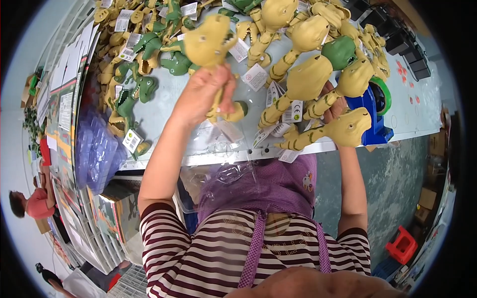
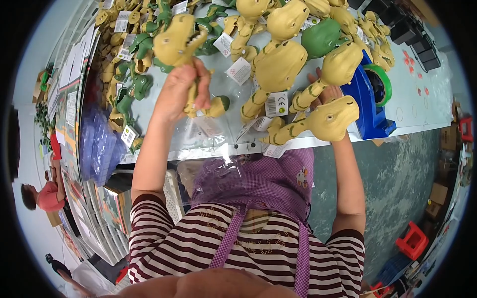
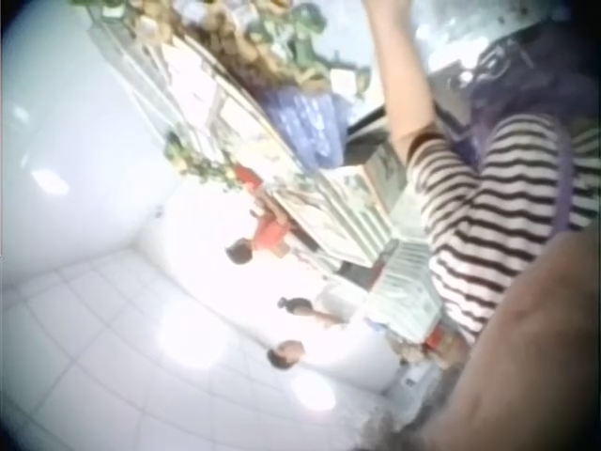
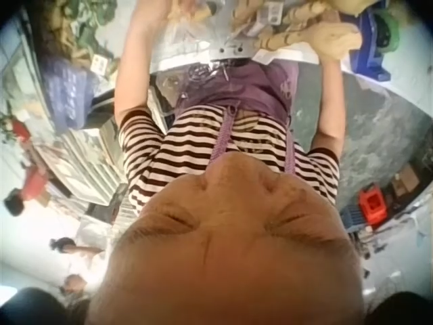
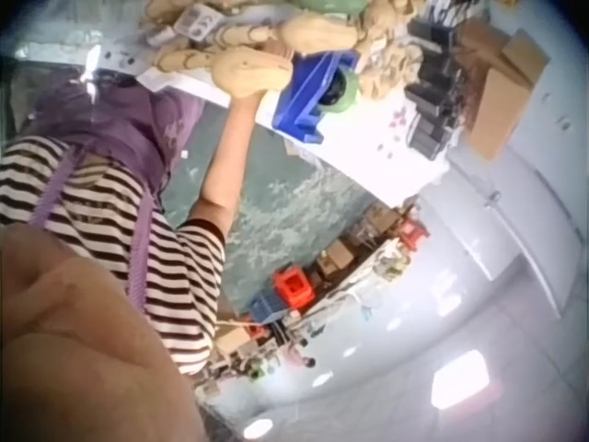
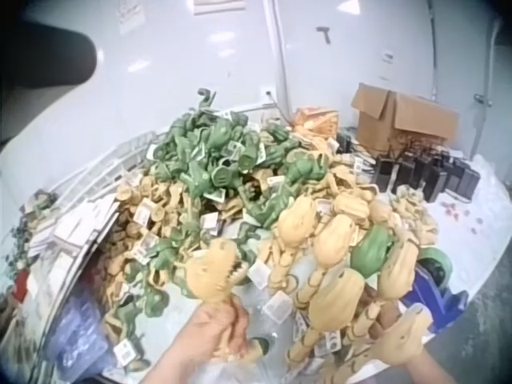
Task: Packaging plastic dinosaur toys into clear plastic trays at a factory workbench.
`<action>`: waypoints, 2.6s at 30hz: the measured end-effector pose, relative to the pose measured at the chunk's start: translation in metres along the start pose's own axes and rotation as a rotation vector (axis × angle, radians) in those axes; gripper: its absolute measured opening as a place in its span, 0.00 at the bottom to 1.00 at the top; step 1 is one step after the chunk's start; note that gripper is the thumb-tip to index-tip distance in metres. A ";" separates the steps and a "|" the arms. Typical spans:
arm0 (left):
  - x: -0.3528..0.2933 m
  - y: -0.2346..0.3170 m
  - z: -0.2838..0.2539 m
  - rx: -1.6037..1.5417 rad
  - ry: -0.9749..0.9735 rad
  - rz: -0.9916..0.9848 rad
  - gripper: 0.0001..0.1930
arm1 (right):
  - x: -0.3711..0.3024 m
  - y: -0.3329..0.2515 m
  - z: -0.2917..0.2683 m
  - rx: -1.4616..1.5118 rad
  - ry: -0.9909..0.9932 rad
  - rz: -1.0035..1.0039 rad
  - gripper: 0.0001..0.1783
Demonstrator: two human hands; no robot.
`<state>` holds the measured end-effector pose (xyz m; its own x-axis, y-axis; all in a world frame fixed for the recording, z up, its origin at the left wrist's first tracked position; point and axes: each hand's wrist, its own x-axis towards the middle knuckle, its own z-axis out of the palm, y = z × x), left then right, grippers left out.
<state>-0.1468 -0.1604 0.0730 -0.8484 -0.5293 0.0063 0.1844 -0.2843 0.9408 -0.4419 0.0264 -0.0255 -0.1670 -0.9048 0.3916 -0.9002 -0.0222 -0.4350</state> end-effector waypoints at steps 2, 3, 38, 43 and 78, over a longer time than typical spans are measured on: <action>0.009 -0.003 0.007 0.052 0.007 -0.018 0.19 | 0.000 -0.002 -0.001 0.001 0.002 -0.025 0.24; 0.014 -0.005 0.011 0.101 0.016 -0.038 0.19 | 0.001 -0.006 -0.002 -0.025 -0.011 0.002 0.24; 0.043 -0.053 0.022 0.409 0.051 -0.002 0.13 | 0.002 -0.017 -0.007 -0.078 0.000 0.034 0.25; 0.046 -0.052 0.018 0.359 -0.092 -0.010 0.13 | 0.003 -0.014 -0.003 -0.075 -0.020 0.044 0.24; -0.199 -0.010 0.013 1.184 0.776 0.189 0.17 | -0.077 0.150 0.044 0.079 -0.218 0.223 0.18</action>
<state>0.0135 -0.0423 0.0664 -0.3053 -0.8892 0.3408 -0.5820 0.4575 0.6723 -0.5465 0.0743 -0.1562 -0.2586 -0.9607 0.1009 -0.8158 0.1613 -0.5553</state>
